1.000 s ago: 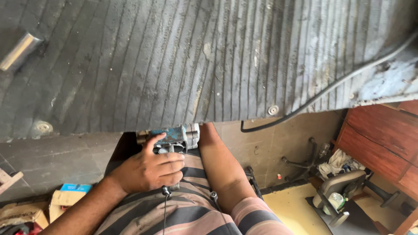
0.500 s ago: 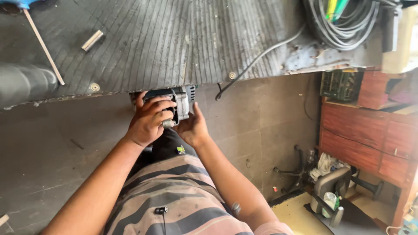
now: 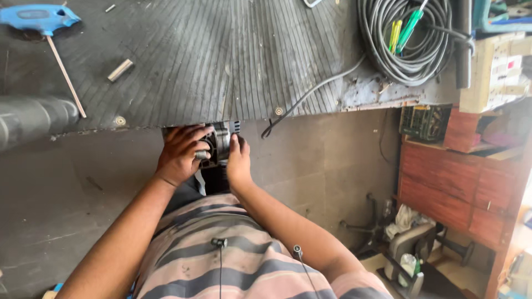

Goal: The person applies grease to a metal piston and to the inside of the demolition hammer cylinder, then inserts the piston into the cylinder. They use a metal sleeve to press the piston fully into the housing, then hold the tool between their legs and work on its lower end by hand.

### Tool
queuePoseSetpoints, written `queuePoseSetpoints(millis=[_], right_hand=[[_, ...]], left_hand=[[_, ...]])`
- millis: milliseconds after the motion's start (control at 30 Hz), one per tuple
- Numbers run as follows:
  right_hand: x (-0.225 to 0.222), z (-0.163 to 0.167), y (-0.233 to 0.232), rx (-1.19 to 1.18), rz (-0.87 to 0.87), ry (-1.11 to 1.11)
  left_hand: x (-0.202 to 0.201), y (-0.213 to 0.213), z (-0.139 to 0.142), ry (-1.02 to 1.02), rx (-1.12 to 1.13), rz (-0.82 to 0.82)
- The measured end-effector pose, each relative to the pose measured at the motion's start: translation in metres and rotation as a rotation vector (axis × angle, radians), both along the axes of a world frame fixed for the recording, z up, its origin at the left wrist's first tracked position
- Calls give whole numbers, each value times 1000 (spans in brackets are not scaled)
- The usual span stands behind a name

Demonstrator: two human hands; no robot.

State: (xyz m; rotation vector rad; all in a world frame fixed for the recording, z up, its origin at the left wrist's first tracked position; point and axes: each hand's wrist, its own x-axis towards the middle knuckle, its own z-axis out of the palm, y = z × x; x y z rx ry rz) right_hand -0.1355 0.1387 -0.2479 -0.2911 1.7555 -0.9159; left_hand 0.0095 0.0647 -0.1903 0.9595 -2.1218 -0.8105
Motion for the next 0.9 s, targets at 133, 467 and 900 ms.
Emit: queuePoseSetpoints(millis=[133, 467, 900], right_hand=[[13, 5, -21, -86, 166, 262], [50, 19, -39, 6, 583, 707], [46, 42, -63, -249, 1156, 912]], left_hand=[[1, 2, 6, -60, -44, 26], [-3, 2, -1, -182, -51, 78], [-8, -40, 16, -101, 650, -143]])
